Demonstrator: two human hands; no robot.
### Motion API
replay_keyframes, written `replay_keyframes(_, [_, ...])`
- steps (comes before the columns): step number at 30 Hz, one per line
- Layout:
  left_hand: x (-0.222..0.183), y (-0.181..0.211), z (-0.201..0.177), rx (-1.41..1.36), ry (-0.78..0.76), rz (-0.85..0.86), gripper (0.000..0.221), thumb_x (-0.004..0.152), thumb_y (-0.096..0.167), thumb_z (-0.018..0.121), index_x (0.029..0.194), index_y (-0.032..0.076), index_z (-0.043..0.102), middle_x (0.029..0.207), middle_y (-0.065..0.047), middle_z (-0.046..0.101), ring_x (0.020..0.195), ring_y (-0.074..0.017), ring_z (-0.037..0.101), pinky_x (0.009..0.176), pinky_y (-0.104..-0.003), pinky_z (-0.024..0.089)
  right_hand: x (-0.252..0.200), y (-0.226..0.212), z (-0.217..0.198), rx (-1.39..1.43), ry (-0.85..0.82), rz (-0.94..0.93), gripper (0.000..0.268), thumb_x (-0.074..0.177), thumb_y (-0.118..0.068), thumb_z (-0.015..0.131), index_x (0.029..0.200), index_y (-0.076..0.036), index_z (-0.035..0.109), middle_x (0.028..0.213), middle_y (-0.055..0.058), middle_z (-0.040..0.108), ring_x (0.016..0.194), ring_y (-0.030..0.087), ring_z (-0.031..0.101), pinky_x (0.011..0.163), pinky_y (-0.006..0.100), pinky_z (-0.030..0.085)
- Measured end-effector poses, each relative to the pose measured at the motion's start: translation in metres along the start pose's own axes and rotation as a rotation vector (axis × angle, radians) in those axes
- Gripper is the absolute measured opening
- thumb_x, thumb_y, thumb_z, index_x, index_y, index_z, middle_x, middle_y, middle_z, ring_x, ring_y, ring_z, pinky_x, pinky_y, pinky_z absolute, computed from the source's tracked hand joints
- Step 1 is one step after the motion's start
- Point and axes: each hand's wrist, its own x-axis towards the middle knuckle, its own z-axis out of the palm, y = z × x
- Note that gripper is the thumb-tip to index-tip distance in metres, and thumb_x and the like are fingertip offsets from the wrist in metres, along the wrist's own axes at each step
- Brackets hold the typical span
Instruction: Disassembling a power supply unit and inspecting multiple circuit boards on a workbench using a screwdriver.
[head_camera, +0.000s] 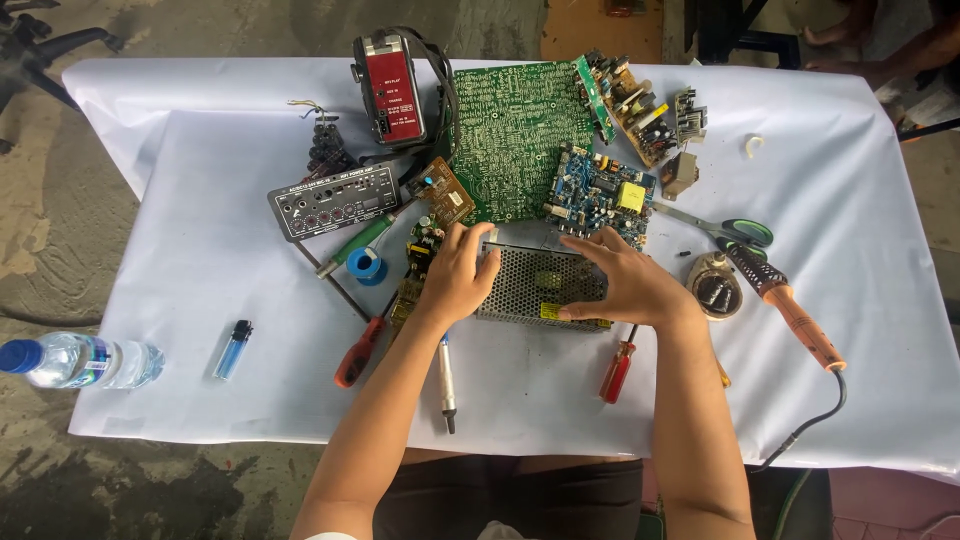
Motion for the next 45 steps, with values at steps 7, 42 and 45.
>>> replay_keyframes(7, [-0.003, 0.017, -0.023, -0.019, -0.105, -0.065, 0.069, 0.091, 0.057, 0.065, 0.124, -0.003, 0.062, 0.101, -0.02, 0.056, 0.091, -0.0414, 0.066, 0.077, -0.047, 0.054, 0.004, 0.005, 0.005, 0.025, 0.003, 0.054, 0.116, 0.055, -0.066, 0.094, 0.151, -0.014, 0.054, 0.13, 0.015, 0.054, 0.097, 0.041, 0.07, 0.078, 0.053, 0.06])
replay_keyframes(42, [-0.004, -0.014, -0.037, 0.369, 0.148, 0.398, 0.028, 0.105, 0.034, 0.053, 0.103, 0.022, 0.078, 0.08, 0.004, 0.052, 0.082, -0.016, 0.06, 0.068, -0.032, 0.054, 0.009, 0.008, 0.01, 0.086, -0.026, 0.143, 0.099, 0.059, -0.063, 0.093, 0.142, -0.019, 0.06, 0.131, 0.016, 0.057, 0.115, 0.049, 0.064, 0.093, 0.062, 0.056])
replay_keyframes(45, [-0.002, -0.015, -0.028, 0.425, 0.274, 0.333, 0.025, 0.106, 0.037, 0.051, 0.117, 0.03, 0.072, 0.086, 0.009, 0.05, 0.086, -0.0111, 0.061, 0.073, -0.03, 0.056, 0.009, 0.01, 0.011, 0.055, -0.036, 0.133, 0.1, 0.06, -0.066, 0.091, 0.143, -0.019, 0.059, 0.132, 0.015, 0.056, 0.116, 0.048, 0.064, 0.093, 0.062, 0.056])
